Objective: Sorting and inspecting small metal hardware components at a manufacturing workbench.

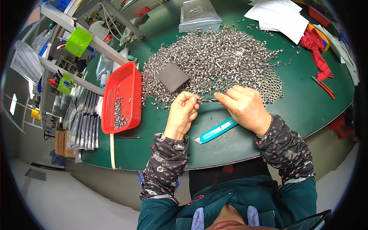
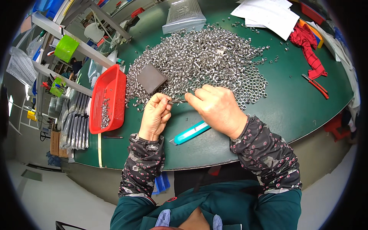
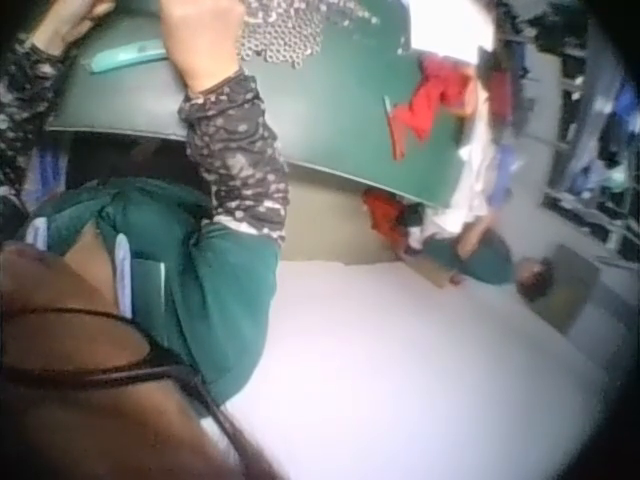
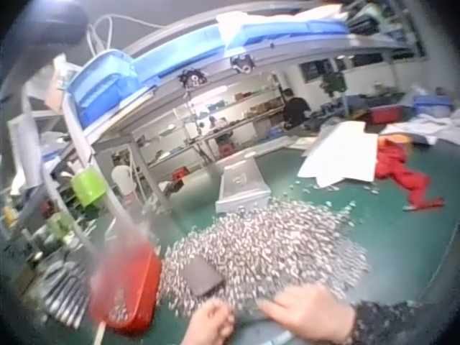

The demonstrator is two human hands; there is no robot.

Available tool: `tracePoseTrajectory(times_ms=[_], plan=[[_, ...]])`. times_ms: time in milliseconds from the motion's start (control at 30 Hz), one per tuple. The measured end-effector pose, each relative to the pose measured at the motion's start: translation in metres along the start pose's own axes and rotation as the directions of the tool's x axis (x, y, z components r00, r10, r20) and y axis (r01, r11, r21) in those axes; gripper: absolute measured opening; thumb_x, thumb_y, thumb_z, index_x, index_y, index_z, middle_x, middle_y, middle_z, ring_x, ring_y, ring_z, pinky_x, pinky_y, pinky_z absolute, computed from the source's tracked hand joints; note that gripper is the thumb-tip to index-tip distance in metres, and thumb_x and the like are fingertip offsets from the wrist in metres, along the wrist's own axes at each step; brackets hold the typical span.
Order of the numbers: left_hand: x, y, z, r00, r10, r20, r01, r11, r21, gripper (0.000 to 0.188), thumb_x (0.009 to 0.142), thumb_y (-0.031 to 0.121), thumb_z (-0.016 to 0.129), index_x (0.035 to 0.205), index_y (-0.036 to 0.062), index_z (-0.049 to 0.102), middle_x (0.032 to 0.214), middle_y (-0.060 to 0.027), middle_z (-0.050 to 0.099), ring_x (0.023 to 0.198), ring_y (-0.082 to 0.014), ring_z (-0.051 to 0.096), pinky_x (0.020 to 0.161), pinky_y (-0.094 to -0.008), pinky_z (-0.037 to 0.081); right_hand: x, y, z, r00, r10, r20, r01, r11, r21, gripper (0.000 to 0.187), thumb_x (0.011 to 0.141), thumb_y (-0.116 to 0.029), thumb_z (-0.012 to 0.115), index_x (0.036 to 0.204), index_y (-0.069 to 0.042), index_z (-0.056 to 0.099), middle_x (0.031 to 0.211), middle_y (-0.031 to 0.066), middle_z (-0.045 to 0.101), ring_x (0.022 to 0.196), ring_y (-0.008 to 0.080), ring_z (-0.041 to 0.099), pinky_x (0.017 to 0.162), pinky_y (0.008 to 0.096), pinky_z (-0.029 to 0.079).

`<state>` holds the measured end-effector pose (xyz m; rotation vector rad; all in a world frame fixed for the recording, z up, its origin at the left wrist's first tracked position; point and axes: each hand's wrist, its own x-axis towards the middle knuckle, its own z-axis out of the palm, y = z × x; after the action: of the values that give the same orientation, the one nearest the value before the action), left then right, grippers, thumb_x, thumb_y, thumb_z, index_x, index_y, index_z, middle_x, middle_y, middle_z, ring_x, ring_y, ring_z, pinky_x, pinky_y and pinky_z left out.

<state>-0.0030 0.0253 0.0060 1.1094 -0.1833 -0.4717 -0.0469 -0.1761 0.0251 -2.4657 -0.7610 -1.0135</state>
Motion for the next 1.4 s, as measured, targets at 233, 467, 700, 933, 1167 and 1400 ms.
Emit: tracePoseTrajectory(times_ms=[233,467,700,933,1167,1400], plan=[[-0.003,-0.004,0.010,0.989,0.120,-0.081,-0.120,0.993,0.008,0.008,0.085,0.012,0.054,0.087,0.0048,0.052,0.068,-0.0015,0.052,0.044,-0.0010,0.033,0.038,-0.0153,0.023,-0.002,-0.007,0.000,0.992,0.126,0.010,-0.126,0.978,0.166,0.014,0.068,-0.008,0.064,0.081,-0.005,0.060,0.061,0.0049,0.053,0.056,0.0199,0.055,0.048,0.0307,0.044],[-0.004,-0.005,0.011,0.966,0.233,-0.109,-0.217,0.966,0.139,0.007,0.086,0.011,0.054,0.087,0.0046,0.052,0.067,-0.0015,0.052,0.043,-0.0008,0.032,0.037,-0.0147,0.022,-0.005,-0.006,0.005,0.963,0.254,0.092,-0.270,0.912,0.308,0.010,0.072,-0.009,0.062,0.080,-0.004,0.063,0.065,0.0096,0.059,0.057,0.0240,0.058,0.051,0.0332,0.045],[-0.003,-0.007,0.013,0.950,0.289,-0.116,-0.264,0.945,0.191,0.007,0.085,0.011,0.054,0.087,0.0044,0.052,0.068,-0.0017,0.052,0.044,-0.0010,0.033,0.037,-0.0151,0.023,-0.004,-0.006,0.006,0.861,0.419,0.288,-0.508,0.730,0.457,0.015,0.077,-0.020,0.058,0.078,-0.006,0.064,0.065,0.0124,0.060,0.059,0.0286,0.059,0.054,0.0359,0.046],[-0.004,-0.007,0.012,0.934,0.345,-0.089,-0.314,0.915,0.253,0.007,0.085,0.011,0.054,0.089,0.0040,0.053,0.069,-0.0016,0.053,0.045,-0.0010,0.033,0.039,-0.0150,0.023,-0.007,-0.001,0.011,0.738,0.431,0.519,-0.672,0.404,0.620,0.018,0.081,-0.017,0.055,0.079,-0.002,0.064,0.055,0.0066,0.056,0.047,0.0116,0.051,0.047,0.0272,0.040],[-0.005,-0.007,0.013,0.917,0.394,-0.066,-0.356,0.881,0.310,0.008,0.085,0.010,0.055,0.089,0.0044,0.053,0.069,-0.0004,0.052,0.048,-0.0010,0.034,0.041,-0.0154,0.024,-0.005,0.002,0.008,0.603,0.317,0.732,-0.767,-0.021,0.641,0.023,0.085,-0.018,0.051,0.082,0.001,0.062,0.054,-0.0047,0.046,0.043,0.0029,0.035,0.040,0.0196,0.029],[-0.005,-0.006,0.013,0.883,0.470,-0.005,-0.445,0.839,0.315,0.008,0.084,0.010,0.056,0.089,0.0045,0.053,0.075,-0.0009,0.052,0.053,-0.0026,0.038,0.044,-0.0156,0.028,-0.003,0.005,0.002,0.475,0.134,0.870,-0.798,-0.352,0.490,0.024,0.088,-0.020,0.048,0.081,0.000,0.061,0.051,-0.0054,0.043,0.038,0.0014,0.027,0.035,0.0179,0.020]])
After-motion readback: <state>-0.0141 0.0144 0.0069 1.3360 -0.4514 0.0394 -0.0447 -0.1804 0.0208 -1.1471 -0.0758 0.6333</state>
